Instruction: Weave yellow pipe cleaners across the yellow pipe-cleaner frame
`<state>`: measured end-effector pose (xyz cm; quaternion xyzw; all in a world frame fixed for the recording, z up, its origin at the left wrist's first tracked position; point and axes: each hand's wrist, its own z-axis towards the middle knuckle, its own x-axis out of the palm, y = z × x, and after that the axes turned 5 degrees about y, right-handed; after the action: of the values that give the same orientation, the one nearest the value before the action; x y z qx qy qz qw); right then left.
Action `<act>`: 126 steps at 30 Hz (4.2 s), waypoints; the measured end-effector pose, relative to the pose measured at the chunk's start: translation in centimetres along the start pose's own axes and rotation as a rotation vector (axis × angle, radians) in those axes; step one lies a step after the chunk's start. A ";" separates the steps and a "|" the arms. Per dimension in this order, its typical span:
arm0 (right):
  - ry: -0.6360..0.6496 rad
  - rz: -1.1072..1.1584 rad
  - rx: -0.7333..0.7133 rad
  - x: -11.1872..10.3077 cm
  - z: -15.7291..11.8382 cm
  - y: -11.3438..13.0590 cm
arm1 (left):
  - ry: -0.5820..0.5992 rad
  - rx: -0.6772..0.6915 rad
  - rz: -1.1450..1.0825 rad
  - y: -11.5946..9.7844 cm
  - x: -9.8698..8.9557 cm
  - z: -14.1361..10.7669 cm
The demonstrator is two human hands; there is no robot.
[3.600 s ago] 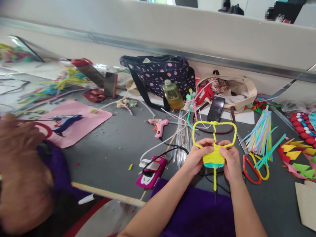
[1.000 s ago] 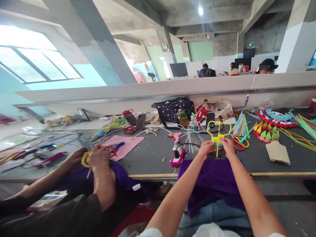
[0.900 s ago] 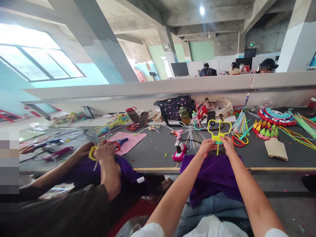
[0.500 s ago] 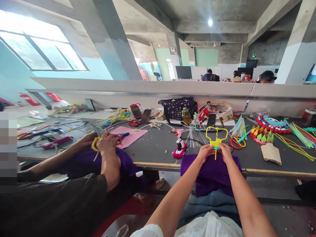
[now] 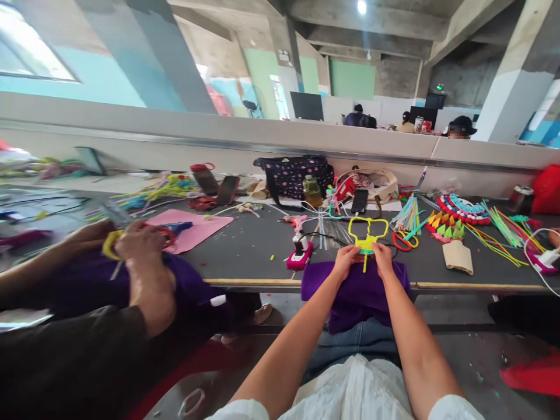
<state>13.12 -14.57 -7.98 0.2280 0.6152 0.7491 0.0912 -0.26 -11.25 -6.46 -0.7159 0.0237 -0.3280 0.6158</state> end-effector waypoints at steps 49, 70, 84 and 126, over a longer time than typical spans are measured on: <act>0.036 -0.205 0.084 3.7 10.4 2.6 | -0.158 -0.113 -0.172 -5.0 0.3 12.2; -0.100 0.038 0.222 3.2 10.7 3.3 | -0.033 -0.111 0.051 -3.9 0.1 12.2; -0.042 0.088 0.287 3.3 10.9 3.5 | -0.032 -0.050 0.094 -4.6 0.0 12.1; 0.057 -0.155 0.250 3.3 10.6 3.3 | 0.023 -0.176 -0.250 -6.1 -1.5 12.8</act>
<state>15.50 -4.61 -2.60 0.1680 0.7217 0.6637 0.1024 2.66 1.99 -2.00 -0.7607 -0.0298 -0.4072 0.5046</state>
